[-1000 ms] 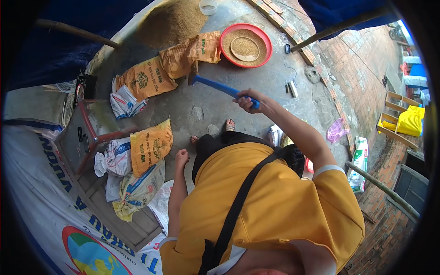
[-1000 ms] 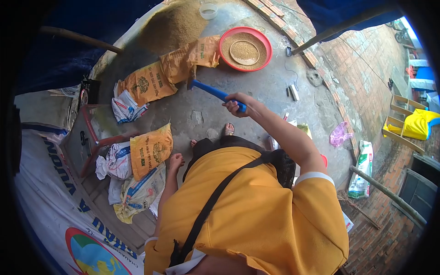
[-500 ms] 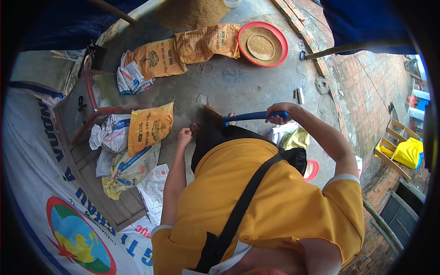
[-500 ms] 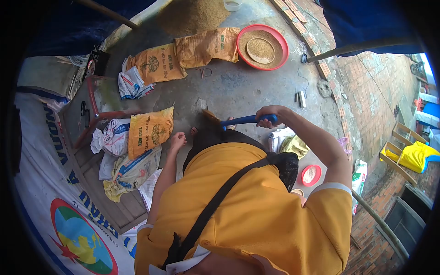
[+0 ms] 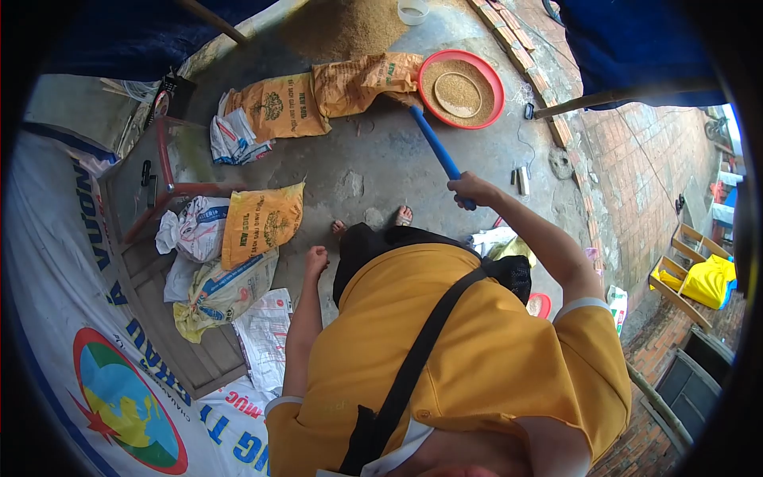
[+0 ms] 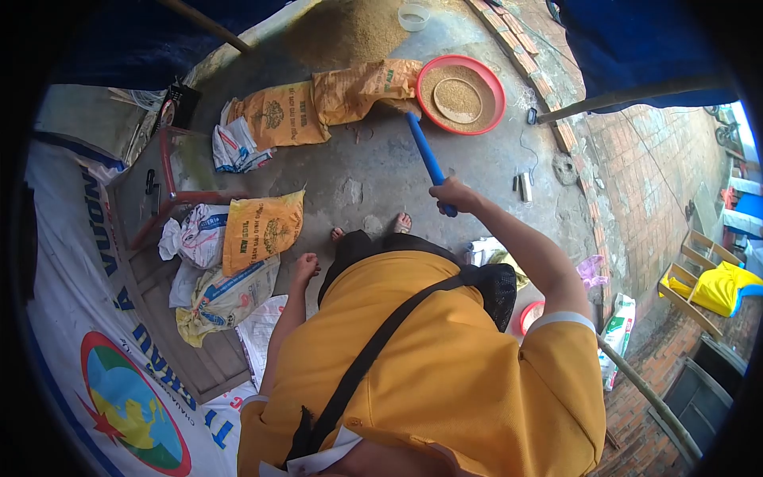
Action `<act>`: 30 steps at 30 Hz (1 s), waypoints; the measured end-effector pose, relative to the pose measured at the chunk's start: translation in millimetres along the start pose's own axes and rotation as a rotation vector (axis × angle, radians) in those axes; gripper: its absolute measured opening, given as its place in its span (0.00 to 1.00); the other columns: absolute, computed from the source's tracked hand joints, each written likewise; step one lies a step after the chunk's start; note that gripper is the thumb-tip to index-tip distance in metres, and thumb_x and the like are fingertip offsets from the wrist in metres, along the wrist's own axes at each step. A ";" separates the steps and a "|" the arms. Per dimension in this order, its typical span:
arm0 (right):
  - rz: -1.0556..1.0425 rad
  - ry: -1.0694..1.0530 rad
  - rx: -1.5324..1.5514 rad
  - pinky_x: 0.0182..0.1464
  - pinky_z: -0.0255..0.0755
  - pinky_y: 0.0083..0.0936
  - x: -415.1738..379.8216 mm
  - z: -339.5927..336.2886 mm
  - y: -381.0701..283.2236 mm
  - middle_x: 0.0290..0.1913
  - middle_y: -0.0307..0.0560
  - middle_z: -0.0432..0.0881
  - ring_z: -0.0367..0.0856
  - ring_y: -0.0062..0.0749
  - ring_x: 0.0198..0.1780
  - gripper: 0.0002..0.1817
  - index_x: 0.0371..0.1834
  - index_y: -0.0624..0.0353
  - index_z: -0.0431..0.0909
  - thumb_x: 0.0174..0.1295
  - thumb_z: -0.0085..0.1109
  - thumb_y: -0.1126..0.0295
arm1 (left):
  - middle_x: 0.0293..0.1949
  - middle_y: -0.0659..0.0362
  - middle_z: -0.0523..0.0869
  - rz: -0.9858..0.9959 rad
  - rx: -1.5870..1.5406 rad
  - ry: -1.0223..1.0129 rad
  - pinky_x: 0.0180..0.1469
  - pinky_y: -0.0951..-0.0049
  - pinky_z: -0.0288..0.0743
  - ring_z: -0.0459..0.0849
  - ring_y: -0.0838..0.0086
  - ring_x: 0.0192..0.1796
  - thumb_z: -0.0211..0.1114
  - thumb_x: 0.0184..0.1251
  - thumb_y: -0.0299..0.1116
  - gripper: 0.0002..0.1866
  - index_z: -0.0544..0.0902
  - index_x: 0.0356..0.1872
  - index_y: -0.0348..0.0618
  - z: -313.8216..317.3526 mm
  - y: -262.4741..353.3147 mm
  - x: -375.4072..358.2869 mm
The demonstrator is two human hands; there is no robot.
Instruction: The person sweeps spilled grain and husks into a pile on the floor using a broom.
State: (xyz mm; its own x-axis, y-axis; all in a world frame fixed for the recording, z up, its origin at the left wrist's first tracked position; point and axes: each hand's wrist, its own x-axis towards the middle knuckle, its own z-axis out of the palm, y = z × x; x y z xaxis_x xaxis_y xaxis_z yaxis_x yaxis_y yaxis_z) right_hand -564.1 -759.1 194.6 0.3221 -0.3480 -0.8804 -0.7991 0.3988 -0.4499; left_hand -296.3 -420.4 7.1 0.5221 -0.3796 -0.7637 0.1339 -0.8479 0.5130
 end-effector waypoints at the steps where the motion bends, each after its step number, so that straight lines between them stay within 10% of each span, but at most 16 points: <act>1: 0.000 0.003 0.002 0.09 0.59 0.18 -6.7 -1.9 2.3 0.13 0.41 0.68 0.65 0.22 0.10 0.11 0.29 0.65 0.65 0.46 0.47 0.68 | 0.23 0.57 0.75 0.004 -0.014 -0.008 0.16 0.79 0.67 0.75 0.75 0.17 0.51 0.48 0.28 0.10 0.71 0.33 0.38 1.7 -0.1 0.6; 10: 0.360 -0.443 1.180 0.05 0.53 0.06 29.4 -39.6 15.8 0.11 0.34 0.61 0.59 0.13 0.08 0.07 0.19 0.62 0.58 0.48 0.41 0.72 | 0.26 0.56 0.76 0.091 0.095 -0.015 0.20 0.78 0.69 0.76 0.74 0.21 0.51 0.48 0.30 0.11 0.71 0.35 0.38 4.6 53.4 1.4; 17: 0.232 -0.559 1.420 0.07 0.57 0.05 49.4 -35.4 -65.2 0.12 0.33 0.62 0.61 0.11 0.09 0.08 0.22 0.67 0.57 0.48 0.41 0.71 | 0.30 0.55 0.77 0.131 0.194 -0.023 0.27 0.77 0.71 0.76 0.71 0.31 0.52 0.49 0.32 0.12 0.73 0.35 0.38 -4.9 64.5 37.1; 25: -0.100 -0.281 0.896 0.08 0.52 0.10 75.6 15.9 -151.8 0.11 0.35 0.61 0.60 0.15 0.10 0.04 0.21 0.57 0.57 0.48 0.41 0.72 | 0.28 0.58 0.75 0.080 0.033 -0.073 0.23 0.79 0.70 0.75 0.76 0.24 0.50 0.50 0.29 0.12 0.70 0.39 0.40 -31.9 101.9 61.2; 30: 0.080 -0.234 0.824 0.07 0.52 0.09 90.5 19.4 -140.2 0.12 0.35 0.61 0.59 0.15 0.09 0.05 0.23 0.57 0.56 0.49 0.41 0.72 | 0.27 0.60 0.74 0.097 -0.013 -0.066 0.22 0.80 0.69 0.75 0.79 0.22 0.48 0.53 0.27 0.11 0.70 0.38 0.39 -58.2 145.1 82.6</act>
State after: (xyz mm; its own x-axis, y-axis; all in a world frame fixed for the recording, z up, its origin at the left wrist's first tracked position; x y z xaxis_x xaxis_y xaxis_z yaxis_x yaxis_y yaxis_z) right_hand -413.0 -830.0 175.0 0.4493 -0.1449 -0.8815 -0.2291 0.9351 -0.2705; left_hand -184.7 -553.3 41.2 0.4769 -0.4836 -0.7340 0.0962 -0.8013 0.5904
